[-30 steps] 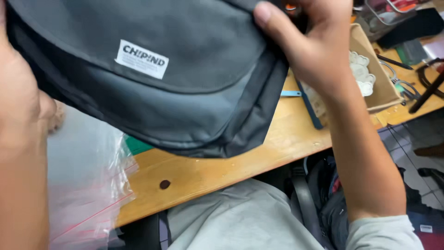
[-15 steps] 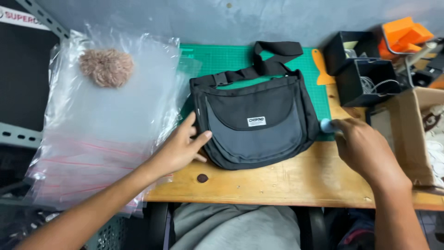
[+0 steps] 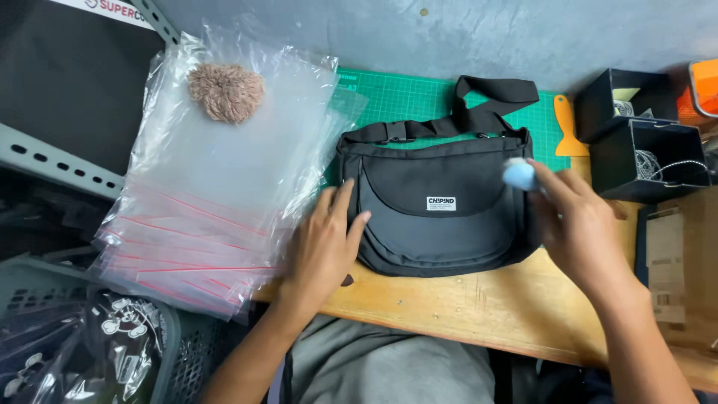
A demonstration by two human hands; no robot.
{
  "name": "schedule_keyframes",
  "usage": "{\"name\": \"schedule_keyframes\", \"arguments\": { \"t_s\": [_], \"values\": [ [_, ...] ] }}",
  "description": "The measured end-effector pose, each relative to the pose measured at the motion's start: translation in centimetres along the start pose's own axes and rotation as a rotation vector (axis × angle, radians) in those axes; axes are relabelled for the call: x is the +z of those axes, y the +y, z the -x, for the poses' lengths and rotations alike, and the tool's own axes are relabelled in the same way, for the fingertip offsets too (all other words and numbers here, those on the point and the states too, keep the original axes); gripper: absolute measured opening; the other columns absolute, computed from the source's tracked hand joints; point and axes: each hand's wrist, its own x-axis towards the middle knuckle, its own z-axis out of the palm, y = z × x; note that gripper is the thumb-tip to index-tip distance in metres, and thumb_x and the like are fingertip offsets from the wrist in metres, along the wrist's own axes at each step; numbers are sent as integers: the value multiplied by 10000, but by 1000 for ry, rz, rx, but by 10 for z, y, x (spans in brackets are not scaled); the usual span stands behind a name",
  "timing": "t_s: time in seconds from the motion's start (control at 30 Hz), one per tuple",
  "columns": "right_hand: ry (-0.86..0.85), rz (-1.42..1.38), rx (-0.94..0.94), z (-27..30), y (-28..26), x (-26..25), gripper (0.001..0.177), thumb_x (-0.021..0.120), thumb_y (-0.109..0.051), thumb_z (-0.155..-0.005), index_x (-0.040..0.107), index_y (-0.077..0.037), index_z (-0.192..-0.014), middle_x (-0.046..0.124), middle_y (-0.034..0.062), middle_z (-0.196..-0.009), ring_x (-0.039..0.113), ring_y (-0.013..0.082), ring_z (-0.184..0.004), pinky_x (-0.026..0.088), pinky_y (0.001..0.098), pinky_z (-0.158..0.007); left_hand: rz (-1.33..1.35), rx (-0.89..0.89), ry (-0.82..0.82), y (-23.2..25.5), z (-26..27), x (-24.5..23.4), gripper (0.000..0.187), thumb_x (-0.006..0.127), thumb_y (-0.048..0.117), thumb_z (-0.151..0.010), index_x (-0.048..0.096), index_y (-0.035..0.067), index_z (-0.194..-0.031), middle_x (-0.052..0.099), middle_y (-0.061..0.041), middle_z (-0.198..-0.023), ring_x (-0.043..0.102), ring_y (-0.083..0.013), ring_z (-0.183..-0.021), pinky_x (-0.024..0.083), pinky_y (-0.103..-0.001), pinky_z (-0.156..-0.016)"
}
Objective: The person places a small fluffy item into a clear plastic bag and seals it. They then place a camouflage-patterned bag into a larger plastic bag, seal it, and attach a sticker. Finally, the person uses a small blue brush to clean a black bag on a green cutting mat.
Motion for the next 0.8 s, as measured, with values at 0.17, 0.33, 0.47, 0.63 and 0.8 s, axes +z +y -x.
{"name": "schedule_keyframes", "arguments": {
  "t_s": [0.17, 0.33, 0.47, 0.63, 0.8],
  "values": [
    [131, -157, -281, -33, -21, 61, 411, 752, -64, -1079, 797, -71, -1487, 752, 139, -1019, 785, 445, -996, 621, 508, -787, -44, -124, -34, 3, -62, -8, 637, 690, 258, -1133, 485, 0, -1678, 703, -259, -1264, 815, -506, -1021, 700, -583, -753],
    [-33, 61, -180, -38, -10, 78, 376, 781, -230, -1011, 854, -241, -1380, 786, 69, -884, 811, 362, -864, 635, 503, -726, -19, -207, -98, -30, -110, 15, 472, 721, 185, -1095, 655, -7, -1521, 758, -247, -1181, 826, -493, -1053, 705, -565, -816],
    [-17, 52, -75, -53, -7, 67, 278, 812, -198, -978, 900, -211, -1242, 784, 133, -847, 797, 438, -889, 614, 548, -716, 148, -230, -96, -44, -115, 19, 413, 771, 176, -1061, 736, 32, -1447, 800, -247, -1192, 841, -449, -1071, 699, -526, -867],
    [-303, -452, -300, -91, -89, 76, 350, 762, -92, -1006, 857, -65, -1341, 818, 222, -852, 813, 453, -821, 629, 493, -723, 394, -338, -92, -54, -107, 28, 420, 842, 210, -1014, 797, 174, -1430, 828, -274, -1189, 858, -406, -1036, 694, -479, -854],
    [-150, -316, -342, -137, -109, 112, 375, 787, -132, -1023, 821, -145, -1396, 828, 127, -969, 812, 410, -944, 641, 531, -788, 441, -264, -37, -52, -100, 19, 419, 694, 50, -1054, 782, 134, -1455, 865, -247, -1098, 837, -458, -1045, 673, -554, -916]
  ]
}}
